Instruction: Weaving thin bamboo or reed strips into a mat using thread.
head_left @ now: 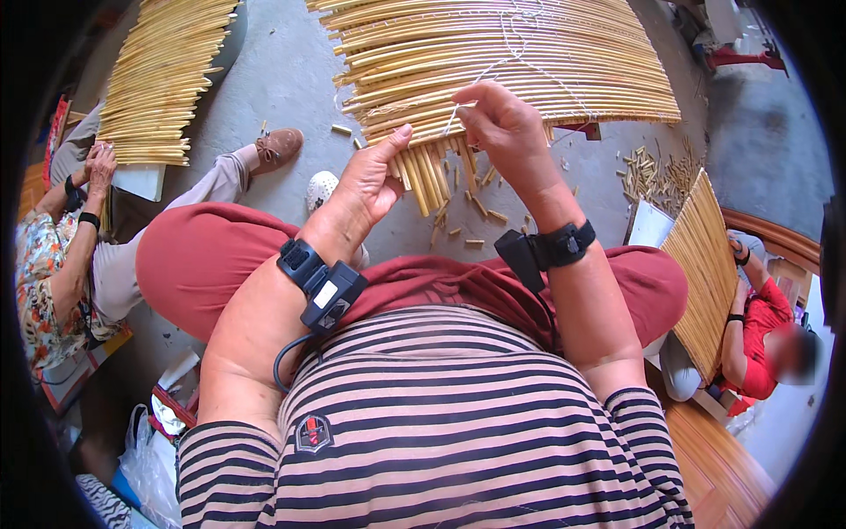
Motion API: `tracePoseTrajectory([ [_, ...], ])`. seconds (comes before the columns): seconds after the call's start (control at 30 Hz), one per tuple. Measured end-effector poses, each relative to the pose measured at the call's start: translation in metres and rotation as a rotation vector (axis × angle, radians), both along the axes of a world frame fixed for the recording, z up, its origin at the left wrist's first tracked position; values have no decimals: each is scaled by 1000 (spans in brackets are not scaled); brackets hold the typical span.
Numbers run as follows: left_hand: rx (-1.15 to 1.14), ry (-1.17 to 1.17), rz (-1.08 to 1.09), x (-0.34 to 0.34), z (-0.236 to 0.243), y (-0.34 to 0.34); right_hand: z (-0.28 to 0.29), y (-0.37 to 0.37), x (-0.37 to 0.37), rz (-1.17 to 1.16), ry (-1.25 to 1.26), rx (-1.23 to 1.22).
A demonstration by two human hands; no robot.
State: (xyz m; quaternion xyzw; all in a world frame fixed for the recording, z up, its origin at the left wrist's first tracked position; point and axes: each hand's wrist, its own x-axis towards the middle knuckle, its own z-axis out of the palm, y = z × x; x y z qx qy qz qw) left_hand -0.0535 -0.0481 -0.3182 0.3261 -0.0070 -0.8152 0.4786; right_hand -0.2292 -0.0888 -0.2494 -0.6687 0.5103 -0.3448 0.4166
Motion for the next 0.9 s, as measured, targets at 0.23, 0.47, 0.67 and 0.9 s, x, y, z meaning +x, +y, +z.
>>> tracePoseTrajectory([
  [0.23,-109,-68,33,-2,-7,-1,-10,-10,-11,125,-123,169],
  [0.47,-137,-96,89,-2,-8,-2,-15,-9,-11,95,-204,176],
  [0.67,-138,-78,79,-2,-7,-3,-20,-8,-12,110,-258,150],
  [0.9,-139,-97,19,6,-8,-7,6,-8,-7,157,133,0],
])
